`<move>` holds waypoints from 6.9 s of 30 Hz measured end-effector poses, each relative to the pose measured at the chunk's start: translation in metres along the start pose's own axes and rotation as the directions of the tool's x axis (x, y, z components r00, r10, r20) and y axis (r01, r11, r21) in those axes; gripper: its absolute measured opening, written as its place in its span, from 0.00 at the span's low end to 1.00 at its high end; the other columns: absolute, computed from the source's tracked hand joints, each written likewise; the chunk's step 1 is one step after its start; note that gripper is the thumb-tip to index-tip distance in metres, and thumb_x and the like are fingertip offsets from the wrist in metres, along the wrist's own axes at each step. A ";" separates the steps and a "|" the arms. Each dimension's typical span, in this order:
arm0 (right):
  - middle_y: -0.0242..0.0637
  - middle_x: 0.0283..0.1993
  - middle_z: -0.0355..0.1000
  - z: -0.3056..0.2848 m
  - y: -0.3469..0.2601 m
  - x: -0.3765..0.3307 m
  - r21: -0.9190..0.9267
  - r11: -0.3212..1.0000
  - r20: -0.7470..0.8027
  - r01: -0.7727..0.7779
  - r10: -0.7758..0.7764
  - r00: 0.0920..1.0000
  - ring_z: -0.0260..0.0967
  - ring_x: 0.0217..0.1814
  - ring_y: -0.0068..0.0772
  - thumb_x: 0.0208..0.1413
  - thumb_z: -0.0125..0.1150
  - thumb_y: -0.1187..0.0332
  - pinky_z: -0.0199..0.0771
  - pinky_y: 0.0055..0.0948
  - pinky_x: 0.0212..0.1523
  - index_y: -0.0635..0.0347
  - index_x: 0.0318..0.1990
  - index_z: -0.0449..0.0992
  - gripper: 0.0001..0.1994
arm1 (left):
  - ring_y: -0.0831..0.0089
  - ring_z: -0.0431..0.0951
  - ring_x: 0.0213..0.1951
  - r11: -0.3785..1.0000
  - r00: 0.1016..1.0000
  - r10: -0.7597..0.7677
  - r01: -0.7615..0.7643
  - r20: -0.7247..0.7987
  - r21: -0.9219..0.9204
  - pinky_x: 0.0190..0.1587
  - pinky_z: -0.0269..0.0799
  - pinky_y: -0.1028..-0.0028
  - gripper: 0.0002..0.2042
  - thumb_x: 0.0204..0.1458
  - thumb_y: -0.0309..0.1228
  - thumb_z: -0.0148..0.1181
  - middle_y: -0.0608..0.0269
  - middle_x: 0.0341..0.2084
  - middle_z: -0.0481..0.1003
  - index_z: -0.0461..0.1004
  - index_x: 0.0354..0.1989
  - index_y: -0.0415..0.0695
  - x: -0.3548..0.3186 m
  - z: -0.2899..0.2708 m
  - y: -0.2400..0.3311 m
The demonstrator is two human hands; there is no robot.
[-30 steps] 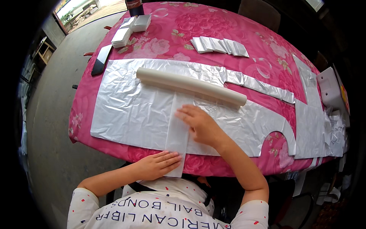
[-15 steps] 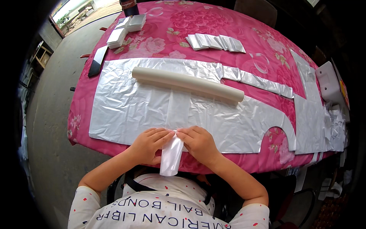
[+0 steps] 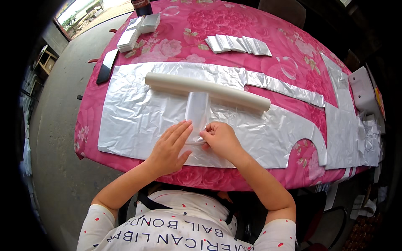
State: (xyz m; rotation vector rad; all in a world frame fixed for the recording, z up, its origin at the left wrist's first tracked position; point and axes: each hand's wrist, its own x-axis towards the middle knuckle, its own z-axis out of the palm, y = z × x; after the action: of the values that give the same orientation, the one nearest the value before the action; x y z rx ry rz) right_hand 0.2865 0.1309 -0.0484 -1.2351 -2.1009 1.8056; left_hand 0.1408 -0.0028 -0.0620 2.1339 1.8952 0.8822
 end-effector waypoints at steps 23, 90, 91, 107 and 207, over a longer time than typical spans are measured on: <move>0.44 0.61 0.58 -0.024 0.008 0.009 -0.616 0.383 0.370 0.688 -0.631 0.682 0.54 0.64 0.42 0.40 0.63 0.64 0.53 0.37 0.63 0.65 0.56 0.63 0.32 | 0.58 0.67 0.51 0.973 0.995 0.054 -0.070 0.078 0.219 0.53 0.62 0.64 0.27 0.37 0.30 0.58 0.49 0.50 0.66 0.64 0.50 0.32 0.016 0.012 -0.008; 0.42 0.42 0.70 0.009 -0.040 0.003 -0.760 0.408 0.169 0.506 -0.628 0.760 0.66 0.45 0.44 0.43 0.63 0.64 0.65 0.38 0.47 0.62 0.39 0.74 0.16 | 0.56 0.56 0.61 0.880 0.966 -0.260 0.236 -0.003 -0.412 0.61 0.50 0.62 0.29 0.55 0.42 0.49 0.42 0.58 0.57 0.54 0.61 0.38 -0.021 -0.017 -0.005; 0.44 0.44 0.69 0.012 -0.031 0.016 -0.747 0.354 0.174 0.563 -0.713 0.679 0.64 0.47 0.45 0.43 0.64 0.64 0.63 0.39 0.50 0.62 0.41 0.73 0.17 | 0.60 0.63 0.56 0.759 0.933 -0.298 0.360 0.202 -0.543 0.57 0.57 0.67 0.23 0.56 0.36 0.48 0.46 0.53 0.63 0.59 0.58 0.37 -0.032 -0.030 0.000; 0.52 0.64 0.49 0.163 -0.015 -0.048 -0.297 0.597 0.463 0.746 -0.593 0.659 0.37 0.70 0.52 0.52 0.52 0.60 0.33 0.50 0.66 0.61 0.56 0.62 0.25 | 0.72 0.76 0.25 0.007 0.399 -0.834 0.699 0.381 -0.715 0.29 0.72 0.75 0.06 0.47 0.25 0.56 0.60 0.26 0.77 0.76 0.32 0.38 -0.173 -0.018 0.019; 0.50 0.59 0.61 -0.263 0.193 -0.090 -0.678 0.666 -0.698 -0.311 -0.451 0.556 0.56 0.63 0.45 0.56 0.45 0.68 0.54 0.34 0.61 0.70 0.52 0.66 0.19 | 0.48 0.39 0.65 0.998 0.983 0.065 -0.062 0.174 -0.018 0.63 0.40 0.51 0.27 0.44 0.40 0.57 0.48 0.62 0.48 0.66 0.52 0.39 0.046 0.048 0.073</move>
State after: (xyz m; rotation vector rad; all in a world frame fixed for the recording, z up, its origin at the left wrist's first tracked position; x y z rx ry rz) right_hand 0.5895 0.2722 -0.1036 -1.6198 -2.1366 -0.0245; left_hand 0.2292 0.0400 -0.0513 2.1956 1.7410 0.6900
